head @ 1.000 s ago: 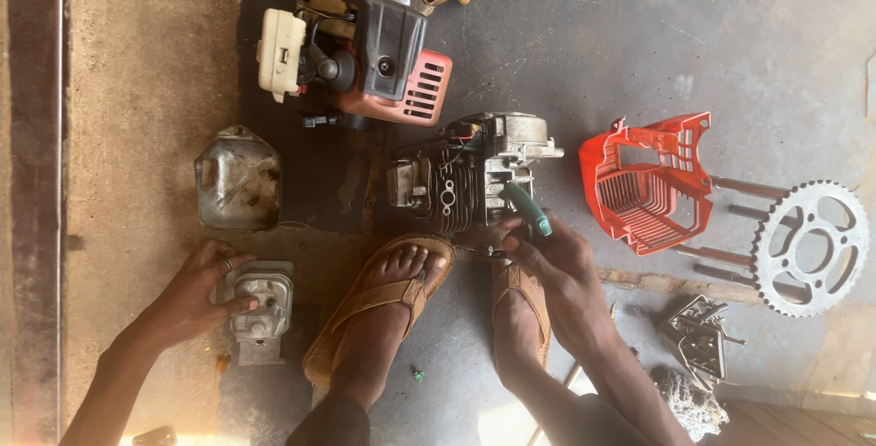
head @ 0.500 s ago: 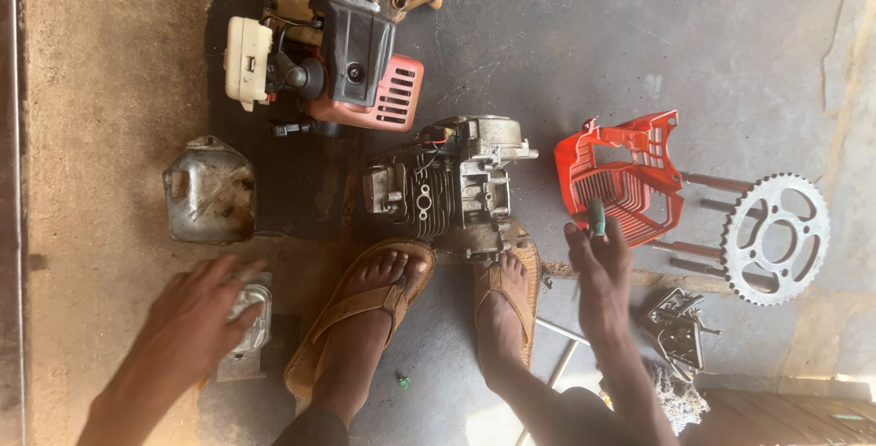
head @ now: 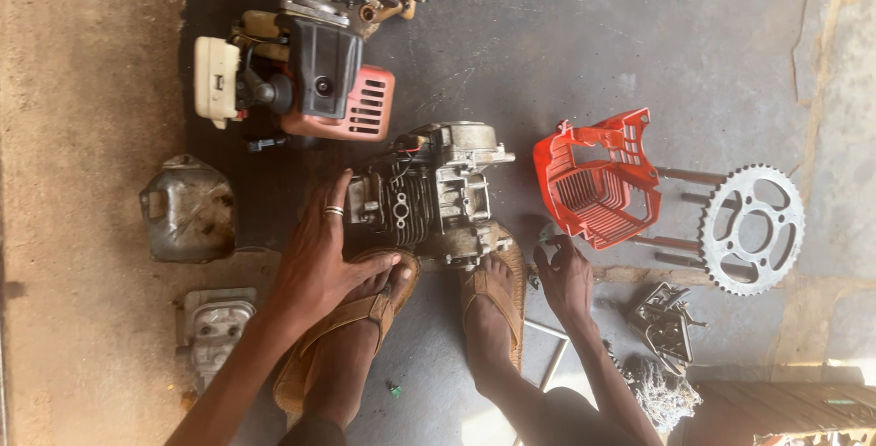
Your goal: The person disassembles a small engine component by removing screws and the top casing using a T-handle wrench and a screwdriver.
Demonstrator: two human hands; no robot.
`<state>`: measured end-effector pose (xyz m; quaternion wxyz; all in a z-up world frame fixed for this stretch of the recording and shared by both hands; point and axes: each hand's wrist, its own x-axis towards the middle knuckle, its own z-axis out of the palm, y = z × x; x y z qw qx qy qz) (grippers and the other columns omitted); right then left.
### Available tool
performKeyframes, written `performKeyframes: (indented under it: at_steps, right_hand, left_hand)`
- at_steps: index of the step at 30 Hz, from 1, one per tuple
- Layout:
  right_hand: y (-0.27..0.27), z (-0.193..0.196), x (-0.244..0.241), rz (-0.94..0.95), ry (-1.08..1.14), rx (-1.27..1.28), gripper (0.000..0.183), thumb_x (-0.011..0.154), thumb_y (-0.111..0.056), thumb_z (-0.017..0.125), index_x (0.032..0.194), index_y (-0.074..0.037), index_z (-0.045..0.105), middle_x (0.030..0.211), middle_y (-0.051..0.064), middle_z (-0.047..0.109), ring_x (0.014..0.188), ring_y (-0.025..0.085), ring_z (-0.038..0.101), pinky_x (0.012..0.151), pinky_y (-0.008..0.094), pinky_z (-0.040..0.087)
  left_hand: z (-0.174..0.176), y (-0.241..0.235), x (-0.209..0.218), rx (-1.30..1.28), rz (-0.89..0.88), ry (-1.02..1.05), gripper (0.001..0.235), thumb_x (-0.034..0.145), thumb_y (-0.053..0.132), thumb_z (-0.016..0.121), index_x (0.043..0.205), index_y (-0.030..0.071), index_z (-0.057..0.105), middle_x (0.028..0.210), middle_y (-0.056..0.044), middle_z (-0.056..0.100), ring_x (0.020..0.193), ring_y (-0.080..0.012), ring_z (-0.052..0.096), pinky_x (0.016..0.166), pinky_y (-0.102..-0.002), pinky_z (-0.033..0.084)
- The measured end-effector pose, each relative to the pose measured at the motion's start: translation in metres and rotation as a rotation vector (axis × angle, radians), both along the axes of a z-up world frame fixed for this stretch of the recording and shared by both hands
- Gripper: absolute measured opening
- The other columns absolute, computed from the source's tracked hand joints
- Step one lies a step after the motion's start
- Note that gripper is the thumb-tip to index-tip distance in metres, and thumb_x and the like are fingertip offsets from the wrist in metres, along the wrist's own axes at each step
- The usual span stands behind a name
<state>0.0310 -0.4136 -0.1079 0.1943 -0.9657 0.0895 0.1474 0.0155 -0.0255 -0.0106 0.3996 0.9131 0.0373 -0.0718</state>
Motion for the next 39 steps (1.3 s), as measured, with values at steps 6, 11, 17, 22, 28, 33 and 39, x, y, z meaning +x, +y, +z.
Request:
performKeyframes:
  at_steps: [6, 11, 17, 22, 28, 33, 39]
  right_hand:
    - [-0.023, -0.015, -0.007, 0.091, -0.090, 0.051, 0.030, 0.088, -0.020, 0.069, 0.114, -0.006, 0.067, 0.109, 0.016, 0.065, 0.095, 0.029, 0.068, 0.082, 0.044, 0.055]
    - [0.003, 0.026, -0.007, 0.216, -0.190, -0.086, 0.038, 0.080, -0.018, 0.076, 0.113, -0.003, 0.068, 0.115, 0.018, 0.066, 0.103, 0.037, 0.066, 0.084, 0.049, 0.052]
    - [0.048, 0.086, 0.018, 0.157, -0.140, 0.285, 0.023, 0.089, -0.013, 0.071, 0.111, -0.006, 0.070, 0.108, 0.009, 0.074, 0.096, 0.022, 0.074, 0.087, 0.037, 0.058]
    - [0.077, 0.115, 0.047, 0.193, -0.072, 0.405, 0.029, 0.091, -0.019, 0.071, 0.116, -0.005, 0.068, 0.108, 0.008, 0.074, 0.092, 0.020, 0.074, 0.083, 0.036, 0.059]
    - [0.099, 0.102, 0.091, 0.266, 0.021, 0.491, 0.072, 0.097, -0.054, 0.055, 0.147, -0.004, 0.043, 0.147, 0.024, 0.048, 0.127, 0.039, 0.056, 0.101, 0.049, 0.049]
    - [0.107, 0.039, 0.141, 0.117, 0.297, 0.531, 0.089, 0.091, -0.078, 0.026, 0.153, -0.015, 0.036, 0.156, 0.022, 0.041, 0.136, 0.041, 0.049, 0.105, 0.059, 0.044]
    - [0.106, -0.017, 0.184, -0.031, 0.587, 0.580, 0.090, 0.088, -0.081, 0.030, 0.150, -0.019, 0.047, 0.146, 0.022, 0.053, 0.127, 0.041, 0.060, 0.091, 0.054, 0.059]
  left_hand:
    - [-0.007, -0.023, 0.009, -0.045, 0.100, 0.148, 0.134, 0.057, 0.049, 0.094, 0.154, -0.002, 0.017, 0.149, -0.031, 0.033, 0.137, -0.0439, 0.041, 0.108, -0.056, 0.042]
    - [-0.011, -0.028, 0.010, -0.209, 0.213, 0.133, 0.127, 0.066, 0.048, 0.089, 0.156, -0.005, 0.017, 0.149, -0.032, 0.036, 0.136, -0.0411, 0.046, 0.110, -0.053, 0.045]
    - [-0.027, -0.029, 0.015, -0.208, 0.286, 0.273, 0.124, 0.075, 0.046, 0.090, 0.154, -0.010, 0.012, 0.141, -0.036, 0.041, 0.130, -0.0433, 0.048, 0.105, -0.053, 0.046]
    - [-0.028, -0.032, 0.019, -0.503, 0.364, 0.297, 0.113, 0.072, 0.047, 0.084, 0.150, -0.007, 0.024, 0.128, -0.021, 0.062, 0.115, -0.0286, 0.068, 0.099, -0.040, 0.058]
    - [-0.017, -0.036, 0.021, -0.537, 0.447, 0.384, 0.080, 0.069, 0.042, 0.088, 0.124, -0.005, 0.055, 0.109, -0.018, 0.071, 0.094, -0.0230, 0.073, 0.077, -0.034, 0.065]
    - [-0.021, -0.031, 0.021, -0.615, 0.450, 0.490, 0.058, 0.066, 0.046, 0.087, 0.096, -0.002, 0.075, 0.085, -0.012, 0.077, 0.067, -0.0194, 0.072, 0.058, -0.030, 0.061]
    - [-0.036, -0.029, 0.021, -0.574, 0.487, 0.560, 0.051, 0.063, 0.041, 0.090, 0.093, 0.005, 0.073, 0.083, -0.008, 0.077, 0.069, -0.0155, 0.076, 0.059, -0.028, 0.065]
